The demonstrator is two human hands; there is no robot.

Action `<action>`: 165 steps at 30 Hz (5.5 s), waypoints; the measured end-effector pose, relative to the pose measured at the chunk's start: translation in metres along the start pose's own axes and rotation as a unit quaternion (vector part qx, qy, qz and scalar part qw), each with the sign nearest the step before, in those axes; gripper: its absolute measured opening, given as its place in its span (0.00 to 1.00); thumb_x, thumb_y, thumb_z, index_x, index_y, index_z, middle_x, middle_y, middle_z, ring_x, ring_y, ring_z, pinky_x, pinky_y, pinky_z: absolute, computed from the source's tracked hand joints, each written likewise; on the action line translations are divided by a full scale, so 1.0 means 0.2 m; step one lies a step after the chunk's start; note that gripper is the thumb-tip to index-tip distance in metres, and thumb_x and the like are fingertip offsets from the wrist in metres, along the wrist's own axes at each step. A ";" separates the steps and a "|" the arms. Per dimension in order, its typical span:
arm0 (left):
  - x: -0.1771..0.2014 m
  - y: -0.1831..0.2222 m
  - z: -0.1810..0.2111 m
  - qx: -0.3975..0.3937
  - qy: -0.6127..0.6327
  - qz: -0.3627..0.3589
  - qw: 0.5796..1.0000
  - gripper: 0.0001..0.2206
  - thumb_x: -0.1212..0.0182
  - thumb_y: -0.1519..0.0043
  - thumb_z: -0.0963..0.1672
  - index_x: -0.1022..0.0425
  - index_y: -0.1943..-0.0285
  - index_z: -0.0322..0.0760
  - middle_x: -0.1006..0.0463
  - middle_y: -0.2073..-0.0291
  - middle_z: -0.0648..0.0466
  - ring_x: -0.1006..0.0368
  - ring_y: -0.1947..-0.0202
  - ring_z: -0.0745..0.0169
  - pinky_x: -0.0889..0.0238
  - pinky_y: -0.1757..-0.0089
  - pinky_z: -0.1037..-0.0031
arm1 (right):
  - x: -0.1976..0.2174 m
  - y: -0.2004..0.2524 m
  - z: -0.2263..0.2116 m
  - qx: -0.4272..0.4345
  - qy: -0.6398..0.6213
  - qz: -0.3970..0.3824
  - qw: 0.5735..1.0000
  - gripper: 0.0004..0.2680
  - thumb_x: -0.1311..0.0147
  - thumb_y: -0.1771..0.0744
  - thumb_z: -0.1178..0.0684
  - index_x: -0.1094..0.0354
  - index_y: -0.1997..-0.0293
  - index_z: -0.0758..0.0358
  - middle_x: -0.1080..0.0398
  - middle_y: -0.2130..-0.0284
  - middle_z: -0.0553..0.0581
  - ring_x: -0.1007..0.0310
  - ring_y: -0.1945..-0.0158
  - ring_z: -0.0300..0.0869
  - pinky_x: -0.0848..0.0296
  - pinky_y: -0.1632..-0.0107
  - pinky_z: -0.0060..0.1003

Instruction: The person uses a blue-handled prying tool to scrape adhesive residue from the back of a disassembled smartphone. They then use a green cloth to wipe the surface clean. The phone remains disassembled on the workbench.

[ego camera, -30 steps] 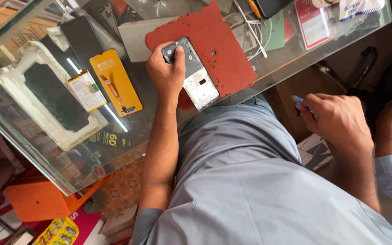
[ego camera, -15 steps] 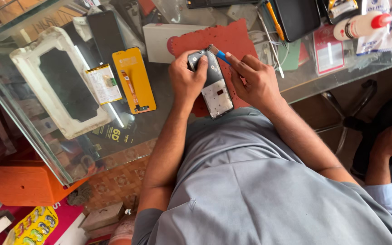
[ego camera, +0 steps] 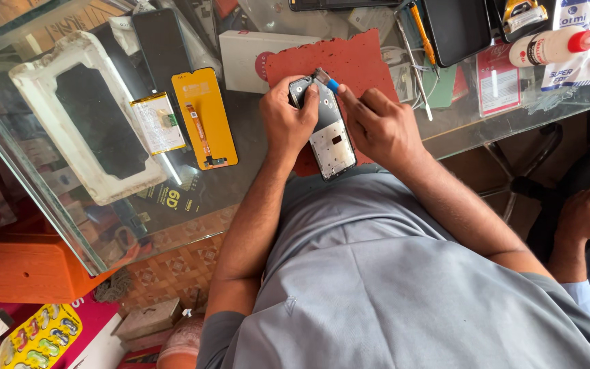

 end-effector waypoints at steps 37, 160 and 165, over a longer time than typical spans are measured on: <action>0.17 0.09 0.09 -0.090 0.072 0.187 0.975 0.10 0.38 0.31 0.40 0.25 0.48 0.23 0.19 0.64 0.49 0.22 0.66 0.70 0.25 0.64 0.77 | 0.09 0.42 -0.14 -0.081 0.012 -0.110 0.991 0.15 0.40 0.34 0.62 0.29 0.40 0.71 0.39 0.79 0.57 0.37 0.83 0.47 0.37 0.79 0.44; -0.26 -0.36 -0.23 0.217 -0.265 -0.391 0.854 0.20 0.28 0.58 0.47 0.16 0.56 0.41 0.16 0.62 0.48 0.20 0.57 0.52 0.30 0.54 0.67 | -0.13 0.04 0.14 -0.071 0.014 -0.127 0.989 0.22 0.46 0.35 0.63 0.31 0.32 0.52 0.35 0.74 0.57 0.31 0.77 0.50 0.30 0.73 0.46; -0.29 -0.37 -0.24 0.197 -0.281 -0.389 0.855 0.18 0.26 0.58 0.47 0.16 0.59 0.38 0.19 0.58 0.50 0.22 0.56 0.52 0.31 0.56 0.63 | -0.14 0.02 0.14 -0.041 0.025 -0.117 0.992 0.25 0.47 0.36 0.63 0.34 0.29 0.56 0.34 0.70 0.58 0.32 0.77 0.51 0.30 0.74 0.45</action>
Point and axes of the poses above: each hand's wrist, its own y-axis away from the middle knuckle, its own x-axis out of the back of the hand, z = x × y, the point moved 10 cm from there along -y, towards the middle knuckle
